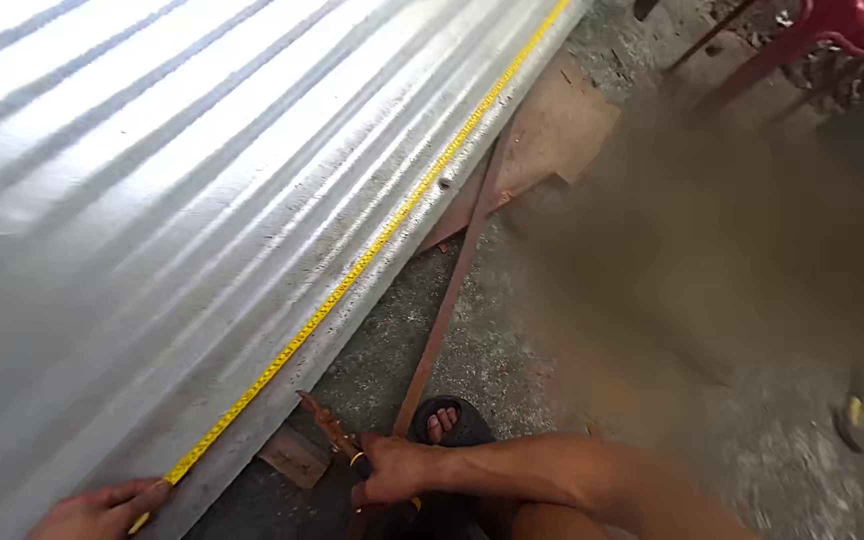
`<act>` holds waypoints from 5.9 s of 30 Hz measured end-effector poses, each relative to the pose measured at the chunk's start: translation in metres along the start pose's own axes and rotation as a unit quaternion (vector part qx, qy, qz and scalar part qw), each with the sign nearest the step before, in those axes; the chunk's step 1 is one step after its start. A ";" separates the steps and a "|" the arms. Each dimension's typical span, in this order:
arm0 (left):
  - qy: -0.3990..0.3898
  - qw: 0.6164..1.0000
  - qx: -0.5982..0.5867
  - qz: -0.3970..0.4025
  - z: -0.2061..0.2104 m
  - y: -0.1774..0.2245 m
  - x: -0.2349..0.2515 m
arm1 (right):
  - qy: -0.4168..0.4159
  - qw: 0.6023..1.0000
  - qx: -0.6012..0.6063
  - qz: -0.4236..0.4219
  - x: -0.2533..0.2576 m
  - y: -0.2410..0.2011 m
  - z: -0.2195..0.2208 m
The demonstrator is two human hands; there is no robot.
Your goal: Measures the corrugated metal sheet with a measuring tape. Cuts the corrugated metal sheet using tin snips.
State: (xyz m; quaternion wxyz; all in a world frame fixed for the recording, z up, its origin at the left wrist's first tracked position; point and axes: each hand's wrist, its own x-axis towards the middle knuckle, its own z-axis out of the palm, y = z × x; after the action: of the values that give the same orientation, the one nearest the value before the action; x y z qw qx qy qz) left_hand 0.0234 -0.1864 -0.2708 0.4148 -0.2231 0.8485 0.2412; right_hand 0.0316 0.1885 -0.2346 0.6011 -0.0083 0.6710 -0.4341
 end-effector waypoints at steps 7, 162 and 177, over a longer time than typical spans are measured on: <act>0.008 1.000 0.005 -0.027 -0.006 0.022 -0.004 | -0.012 0.999 0.011 0.033 0.009 0.001 0.002; 0.007 0.998 -0.020 -0.057 -0.003 0.026 0.000 | 0.037 0.998 0.009 0.058 0.014 0.015 0.005; 0.002 0.998 -0.017 -0.067 -0.006 0.027 0.000 | 0.002 0.998 0.025 0.057 0.005 -0.002 0.001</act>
State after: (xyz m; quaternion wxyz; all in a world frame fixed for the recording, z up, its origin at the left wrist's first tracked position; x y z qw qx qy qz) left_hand 0.0045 -0.1686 -0.2611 0.4242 -0.2875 0.8282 0.2270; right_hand 0.0302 0.1844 -0.2371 0.6238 0.0454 0.6604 -0.4156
